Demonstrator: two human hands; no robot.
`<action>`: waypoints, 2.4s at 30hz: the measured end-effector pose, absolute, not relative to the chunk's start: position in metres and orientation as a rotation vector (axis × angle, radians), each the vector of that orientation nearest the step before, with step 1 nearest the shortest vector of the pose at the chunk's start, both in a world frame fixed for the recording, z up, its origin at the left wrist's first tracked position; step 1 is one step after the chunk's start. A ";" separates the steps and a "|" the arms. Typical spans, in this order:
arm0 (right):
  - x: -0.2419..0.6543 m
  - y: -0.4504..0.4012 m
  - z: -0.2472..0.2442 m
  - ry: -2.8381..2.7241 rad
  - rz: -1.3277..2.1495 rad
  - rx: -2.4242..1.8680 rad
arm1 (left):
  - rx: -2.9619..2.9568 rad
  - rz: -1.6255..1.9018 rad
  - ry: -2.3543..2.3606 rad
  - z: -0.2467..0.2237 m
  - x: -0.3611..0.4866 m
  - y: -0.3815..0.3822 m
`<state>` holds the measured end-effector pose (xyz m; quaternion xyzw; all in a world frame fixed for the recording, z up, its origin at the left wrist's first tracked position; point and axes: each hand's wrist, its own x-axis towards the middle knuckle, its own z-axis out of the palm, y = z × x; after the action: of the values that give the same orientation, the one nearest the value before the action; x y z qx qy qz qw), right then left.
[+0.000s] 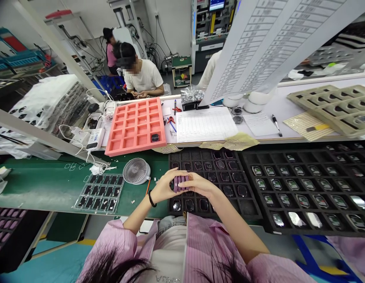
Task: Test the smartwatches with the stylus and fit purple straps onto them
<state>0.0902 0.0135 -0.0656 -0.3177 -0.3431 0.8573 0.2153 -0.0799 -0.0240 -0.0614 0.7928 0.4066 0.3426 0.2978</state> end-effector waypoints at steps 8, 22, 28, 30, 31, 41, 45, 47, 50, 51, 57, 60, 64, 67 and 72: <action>0.086 0.003 -0.083 -0.869 2.290 -0.928 | 2.018 0.875 1.014 -0.063 -0.084 -0.027; 0.098 0.020 -0.183 -0.592 2.207 -1.213 | 0.363 1.103 0.910 -0.148 -0.095 -0.037; 0.097 0.016 -0.230 -0.538 2.203 -1.335 | 0.266 1.070 0.827 -0.194 -0.083 -0.035; 0.098 0.015 -0.238 -0.528 2.198 -1.362 | 0.267 1.049 0.818 -0.208 -0.081 -0.034; 0.098 0.015 -0.241 -0.525 2.197 -1.367 | 0.260 1.046 0.813 -0.215 -0.079 -0.033; 0.101 0.016 -0.256 -0.528 2.210 -1.318 | 0.220 1.078 0.835 -0.240 -0.076 -0.034; 0.101 0.015 -0.255 -0.525 2.209 -1.320 | 0.237 1.102 0.882 -0.235 -0.076 -0.034; 0.102 0.015 -0.256 -0.523 2.211 -1.316 | 0.238 1.119 0.908 -0.234 -0.076 -0.035; 0.102 0.015 -0.257 -0.522 2.207 -1.316 | 0.251 1.138 0.943 -0.232 -0.075 -0.037; 0.102 0.015 -0.258 -0.521 2.204 -1.318 | 0.261 1.147 0.949 -0.231 -0.074 -0.037; 0.101 0.014 -0.255 -0.525 2.205 -1.321 | 0.310 1.196 0.969 -0.230 -0.073 -0.038; 0.100 0.014 -0.251 -0.548 2.200 -1.324 | 0.325 1.212 0.989 -0.234 -0.073 -0.038; 0.100 0.013 -0.244 -0.565 2.183 -1.318 | 0.399 1.222 1.098 -0.236 -0.077 -0.032; 0.102 0.017 -0.238 -0.559 2.166 -1.293 | 0.590 1.217 1.276 -0.234 -0.083 -0.016; 0.101 0.048 -0.227 -0.591 2.140 -1.250 | 1.075 1.136 1.615 -0.228 -0.093 0.035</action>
<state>0.1012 0.0478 -0.2266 -0.4692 -0.2217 0.8031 0.2926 -0.0930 0.0346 -0.2280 0.4314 0.6478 0.4556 0.4321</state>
